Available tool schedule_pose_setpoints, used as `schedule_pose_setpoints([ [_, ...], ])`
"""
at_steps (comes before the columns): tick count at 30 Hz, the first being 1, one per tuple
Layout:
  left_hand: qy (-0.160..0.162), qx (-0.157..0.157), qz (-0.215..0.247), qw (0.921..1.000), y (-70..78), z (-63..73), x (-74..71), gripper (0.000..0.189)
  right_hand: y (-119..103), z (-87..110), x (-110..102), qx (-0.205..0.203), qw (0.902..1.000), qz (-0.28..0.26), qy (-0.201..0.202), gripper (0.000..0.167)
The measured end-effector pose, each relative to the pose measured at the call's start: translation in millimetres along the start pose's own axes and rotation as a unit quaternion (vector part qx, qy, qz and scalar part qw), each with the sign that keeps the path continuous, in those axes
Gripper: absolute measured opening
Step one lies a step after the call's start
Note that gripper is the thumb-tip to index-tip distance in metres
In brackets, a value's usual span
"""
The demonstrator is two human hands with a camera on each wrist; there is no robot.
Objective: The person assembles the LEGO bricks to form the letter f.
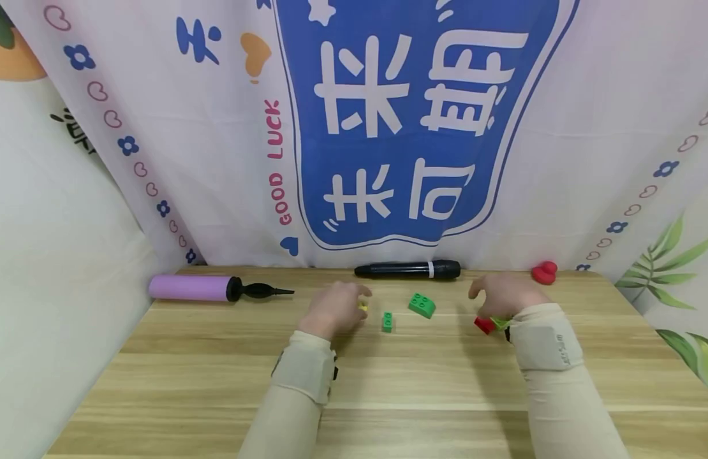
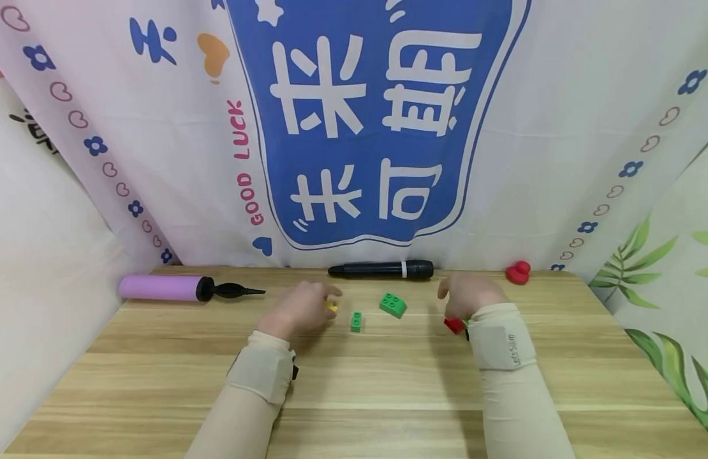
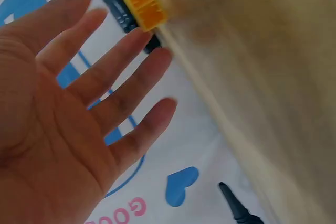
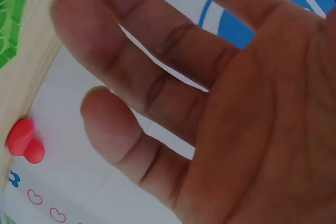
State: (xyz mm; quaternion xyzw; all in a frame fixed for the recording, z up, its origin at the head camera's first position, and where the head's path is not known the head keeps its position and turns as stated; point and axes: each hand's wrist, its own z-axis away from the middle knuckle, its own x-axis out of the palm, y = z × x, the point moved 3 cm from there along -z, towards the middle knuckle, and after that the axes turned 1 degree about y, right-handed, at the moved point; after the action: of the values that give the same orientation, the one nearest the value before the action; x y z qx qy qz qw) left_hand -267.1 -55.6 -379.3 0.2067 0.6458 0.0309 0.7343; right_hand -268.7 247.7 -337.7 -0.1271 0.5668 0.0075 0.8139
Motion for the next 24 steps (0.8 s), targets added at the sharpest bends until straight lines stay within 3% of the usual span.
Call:
schedule_pose_setpoints([
  [6, -0.014, 0.012, -0.024, 0.9996, -6.0, -3.6, 7.2, 0.036, 0, -4.2, 9, 0.006, 0.9997, 0.015, -0.020, 0.029],
  [10, -0.026, 0.011, -0.026, 0.9993, -5.7, -4.9, 9.6, 0.032, -1, -6.4, 16, -0.001, 0.9992, 0.039, -0.013, 0.021],
  [19, -0.040, 0.006, -0.034, 0.9986, -3.5, -5.9, 9.3, 0.024, 0, -14.1, 25, -0.008, 0.9984, 0.057, -0.006, 0.022],
  [24, -0.033, 0.020, -0.039, 0.9985, -1.4, -8.2, 10.7, 0.017, 1, -19.6, 27, -0.011, 0.9996, 0.025, -0.011, 0.022],
])
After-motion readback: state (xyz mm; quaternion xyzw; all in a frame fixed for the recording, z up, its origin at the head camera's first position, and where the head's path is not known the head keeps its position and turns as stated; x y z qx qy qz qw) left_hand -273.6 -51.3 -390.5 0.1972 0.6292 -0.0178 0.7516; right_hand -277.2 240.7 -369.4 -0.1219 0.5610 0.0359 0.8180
